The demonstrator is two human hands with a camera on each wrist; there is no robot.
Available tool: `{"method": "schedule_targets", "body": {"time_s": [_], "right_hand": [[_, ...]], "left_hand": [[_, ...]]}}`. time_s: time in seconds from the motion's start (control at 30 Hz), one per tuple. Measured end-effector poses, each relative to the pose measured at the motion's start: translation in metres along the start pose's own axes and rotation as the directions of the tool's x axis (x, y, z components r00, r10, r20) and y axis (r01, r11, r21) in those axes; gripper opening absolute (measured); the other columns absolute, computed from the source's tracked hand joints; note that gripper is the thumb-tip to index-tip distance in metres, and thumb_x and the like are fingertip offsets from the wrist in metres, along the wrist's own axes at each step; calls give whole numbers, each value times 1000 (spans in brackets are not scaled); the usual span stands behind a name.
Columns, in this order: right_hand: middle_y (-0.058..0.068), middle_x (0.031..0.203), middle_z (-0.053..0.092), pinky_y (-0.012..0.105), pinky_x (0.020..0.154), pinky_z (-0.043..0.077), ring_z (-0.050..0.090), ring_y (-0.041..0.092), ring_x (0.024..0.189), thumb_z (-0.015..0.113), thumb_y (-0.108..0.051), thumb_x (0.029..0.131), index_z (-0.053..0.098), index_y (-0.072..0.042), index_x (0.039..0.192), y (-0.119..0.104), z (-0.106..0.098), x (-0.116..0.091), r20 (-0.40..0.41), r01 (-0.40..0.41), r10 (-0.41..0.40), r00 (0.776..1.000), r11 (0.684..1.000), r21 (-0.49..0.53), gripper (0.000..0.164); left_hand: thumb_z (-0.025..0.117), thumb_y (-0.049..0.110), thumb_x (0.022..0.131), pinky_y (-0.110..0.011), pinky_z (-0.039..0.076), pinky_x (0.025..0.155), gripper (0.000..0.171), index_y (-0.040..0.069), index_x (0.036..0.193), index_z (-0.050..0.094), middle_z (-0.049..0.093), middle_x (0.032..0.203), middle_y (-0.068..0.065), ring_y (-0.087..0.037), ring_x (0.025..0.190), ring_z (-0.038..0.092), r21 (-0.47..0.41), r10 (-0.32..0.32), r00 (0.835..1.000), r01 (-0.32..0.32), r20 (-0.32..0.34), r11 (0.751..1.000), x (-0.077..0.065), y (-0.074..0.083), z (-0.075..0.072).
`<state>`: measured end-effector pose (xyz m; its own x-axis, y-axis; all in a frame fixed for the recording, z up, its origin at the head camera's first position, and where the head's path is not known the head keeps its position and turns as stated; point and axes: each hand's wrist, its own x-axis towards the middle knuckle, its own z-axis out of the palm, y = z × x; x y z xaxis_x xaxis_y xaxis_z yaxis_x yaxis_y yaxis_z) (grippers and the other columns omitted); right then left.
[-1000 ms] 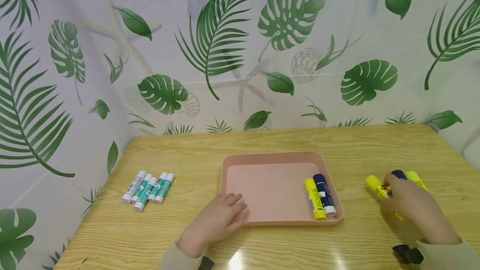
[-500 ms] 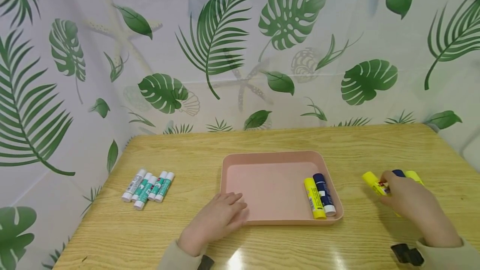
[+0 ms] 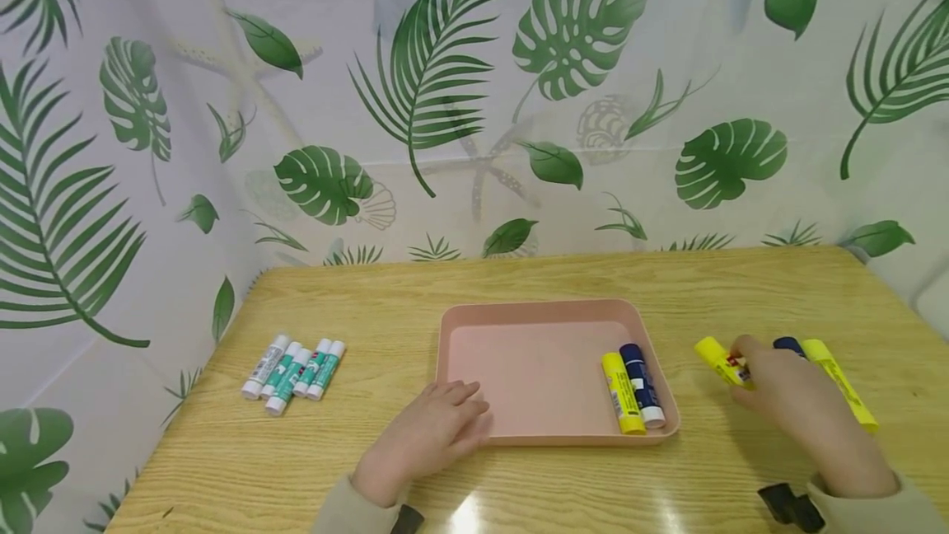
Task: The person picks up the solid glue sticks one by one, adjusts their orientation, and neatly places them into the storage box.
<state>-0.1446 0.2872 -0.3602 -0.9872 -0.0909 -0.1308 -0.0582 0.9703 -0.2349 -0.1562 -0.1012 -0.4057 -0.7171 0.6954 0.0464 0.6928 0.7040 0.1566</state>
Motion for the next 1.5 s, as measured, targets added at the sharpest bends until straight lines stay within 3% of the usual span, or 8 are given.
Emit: {"method": "schedule_targets", "body": {"time_s": [0.23, 0.5, 0.97, 1.2, 1.5], "right_hand": [[15, 80, 60, 33, 47, 42, 51, 17, 58, 68, -16, 76, 46, 10, 108, -11, 3, 2, 8, -19, 19, 1000, 1000, -8, 46], [9, 75, 58, 28, 44, 37, 45, 16, 54, 67, -13, 75, 47, 8, 107, -32, 2, 1, -27, 13, -13, 1000, 1000, -5, 43], [6, 79, 58, 31, 51, 42, 49, 16, 61, 67, -13, 75, 49, 4, 106, -81, 5, 9, -58, 97, -96, 994, 995, 19, 40], [2, 67, 51, 27, 45, 37, 45, 13, 54, 69, -10, 74, 47, -3, 94, -101, 11, 13, -106, 178, -176, 979, 984, 10, 31], [2, 67, 53, 24, 43, 36, 42, 12, 50, 71, -13, 73, 48, -2, 101, -117, 13, 15, -135, 204, -201, 970, 979, 12, 37]], "left_hand": [[47, 32, 91, -46, 31, 97, 37, 9, 118, 57, 48, 127, -9, -25, 117, 42, -3, 8, 1000, -8, 4, 1000, 2, 2, -2], [48, 31, 91, -45, 31, 96, 35, 9, 116, 58, 48, 127, -9, -26, 117, 42, 7, 14, 1000, -14, 1, 1000, 2, 2, -2], [47, 31, 91, -45, 32, 96, 35, 9, 116, 58, 48, 126, -10, -26, 116, 43, 14, 19, 1000, -19, -8, 1000, 0, 1, -1], [47, 30, 91, -46, 32, 96, 34, 9, 116, 58, 48, 127, -10, -27, 116, 42, 10, 15, 1000, -15, -9, 1000, -1, 1, -1], [48, 31, 91, -46, 32, 96, 35, 10, 116, 58, 48, 127, -9, -26, 116, 42, 10, 8, 1000, -8, -4, 1000, 0, 0, -1]]}}
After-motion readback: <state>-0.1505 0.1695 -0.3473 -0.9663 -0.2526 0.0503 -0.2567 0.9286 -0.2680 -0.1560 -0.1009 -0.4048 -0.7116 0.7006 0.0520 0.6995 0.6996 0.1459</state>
